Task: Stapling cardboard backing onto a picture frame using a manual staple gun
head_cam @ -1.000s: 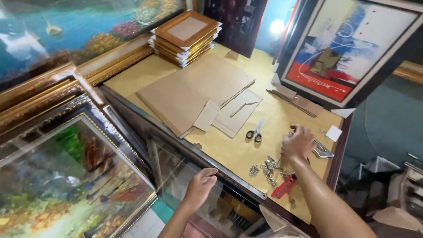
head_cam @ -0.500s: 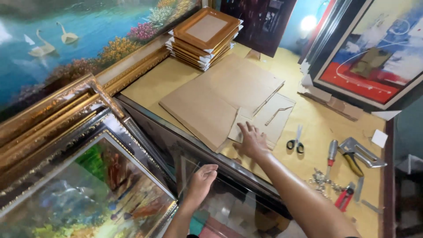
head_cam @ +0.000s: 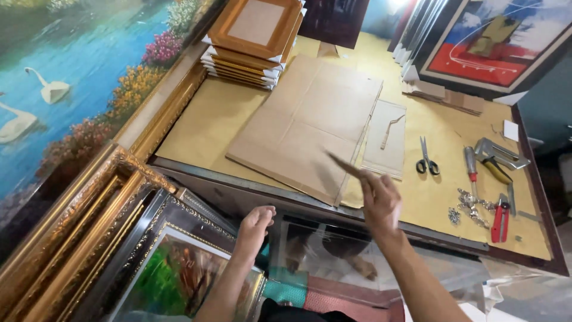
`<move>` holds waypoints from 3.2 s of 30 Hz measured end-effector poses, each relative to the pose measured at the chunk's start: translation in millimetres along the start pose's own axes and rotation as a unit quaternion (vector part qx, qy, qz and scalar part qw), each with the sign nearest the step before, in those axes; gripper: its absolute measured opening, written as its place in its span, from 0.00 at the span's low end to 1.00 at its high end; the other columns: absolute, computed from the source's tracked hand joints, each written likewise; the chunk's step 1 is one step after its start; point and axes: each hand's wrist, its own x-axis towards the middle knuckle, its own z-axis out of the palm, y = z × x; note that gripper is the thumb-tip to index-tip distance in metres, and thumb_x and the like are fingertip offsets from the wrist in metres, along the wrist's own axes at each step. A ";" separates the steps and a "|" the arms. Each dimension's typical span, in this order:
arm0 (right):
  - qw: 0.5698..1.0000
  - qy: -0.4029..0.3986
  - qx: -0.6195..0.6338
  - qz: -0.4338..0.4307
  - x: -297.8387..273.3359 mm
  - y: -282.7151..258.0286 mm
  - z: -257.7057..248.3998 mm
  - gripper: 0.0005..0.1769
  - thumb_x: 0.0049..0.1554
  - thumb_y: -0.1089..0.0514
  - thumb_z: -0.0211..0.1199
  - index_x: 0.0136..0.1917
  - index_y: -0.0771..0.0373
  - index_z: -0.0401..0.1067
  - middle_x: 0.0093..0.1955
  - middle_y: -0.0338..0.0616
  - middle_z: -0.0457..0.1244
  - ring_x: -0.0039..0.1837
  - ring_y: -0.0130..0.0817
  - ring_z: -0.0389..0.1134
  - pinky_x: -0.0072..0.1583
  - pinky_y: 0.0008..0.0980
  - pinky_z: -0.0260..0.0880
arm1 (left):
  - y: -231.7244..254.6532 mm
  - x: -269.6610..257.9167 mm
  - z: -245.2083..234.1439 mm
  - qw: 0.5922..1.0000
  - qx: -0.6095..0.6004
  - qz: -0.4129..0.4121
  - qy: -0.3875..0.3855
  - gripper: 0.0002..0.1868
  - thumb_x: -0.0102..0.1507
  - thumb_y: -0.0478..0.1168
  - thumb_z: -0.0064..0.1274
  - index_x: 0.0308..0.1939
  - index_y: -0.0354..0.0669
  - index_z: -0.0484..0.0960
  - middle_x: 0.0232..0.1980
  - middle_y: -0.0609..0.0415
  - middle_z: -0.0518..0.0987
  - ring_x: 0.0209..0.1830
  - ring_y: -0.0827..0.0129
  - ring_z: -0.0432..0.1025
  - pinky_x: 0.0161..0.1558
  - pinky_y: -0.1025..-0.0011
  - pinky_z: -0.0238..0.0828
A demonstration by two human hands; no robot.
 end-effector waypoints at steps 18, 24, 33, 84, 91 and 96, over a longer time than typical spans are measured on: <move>0.914 -0.283 0.238 0.164 -66.8 -102.5 23.3 0.22 0.42 0.66 0.61 0.50 0.60 0.59 0.39 0.49 0.67 0.47 0.48 0.67 0.52 0.45 0.63 | -76.7 16.7 -34.8 0.973 0.228 0.013 0.015 0.36 0.44 0.48 0.64 0.52 0.38 0.70 0.49 0.41 0.73 0.49 0.54 0.70 0.46 0.63 0.71; 0.950 -0.280 0.097 0.096 -74.9 -93.4 68.4 0.13 0.44 0.58 0.63 0.44 0.57 0.68 0.37 0.47 0.65 0.46 0.46 0.66 0.48 0.42 0.66 | -54.6 2.0 -38.8 0.960 0.264 0.025 0.088 0.38 0.46 0.44 0.62 0.56 0.36 0.62 0.54 0.37 0.64 0.56 0.49 0.62 0.53 0.57 0.66; 0.973 -0.202 0.051 0.098 -107.0 -108.1 68.7 0.09 0.41 0.54 0.66 0.37 0.46 0.71 0.33 0.30 0.65 0.40 0.33 0.68 0.44 0.33 0.69 | -70.8 -3.4 -43.2 0.900 0.401 0.129 0.113 0.38 0.43 0.49 0.63 0.55 0.47 0.65 0.53 0.49 0.69 0.55 0.54 0.62 0.50 0.57 0.63; 0.936 -0.335 -0.072 0.082 -162.7 -136.0 53.3 0.27 0.39 0.50 0.67 0.47 0.43 0.54 0.46 0.24 0.62 0.47 0.31 0.67 0.45 0.35 0.68 | -121.6 27.6 -35.1 0.711 0.527 0.441 -0.149 0.25 0.50 0.43 0.57 0.49 0.49 0.65 0.40 0.60 0.74 0.42 0.68 0.69 0.53 0.64 0.55; 0.915 -0.372 -0.127 0.086 -153.8 -147.0 50.5 0.29 0.43 0.54 0.64 0.54 0.50 0.52 0.50 0.39 0.57 0.54 0.46 0.63 0.58 0.44 0.63 | -72.5 -4.9 -35.7 0.688 0.556 0.445 -0.139 0.16 0.48 0.36 0.56 0.39 0.47 0.73 0.38 0.58 0.72 0.37 0.65 0.70 0.50 0.59 0.55; 0.918 -0.370 -0.092 0.113 -131.7 -157.2 17.0 0.29 0.46 0.45 0.61 0.60 0.43 0.56 0.58 0.30 0.58 0.62 0.30 0.58 0.66 0.60 0.37 | -42.7 -17.0 -28.3 0.687 0.599 0.374 -0.170 0.16 0.49 0.31 0.53 0.39 0.48 0.74 0.39 0.58 0.73 0.36 0.65 0.71 0.52 0.57 0.54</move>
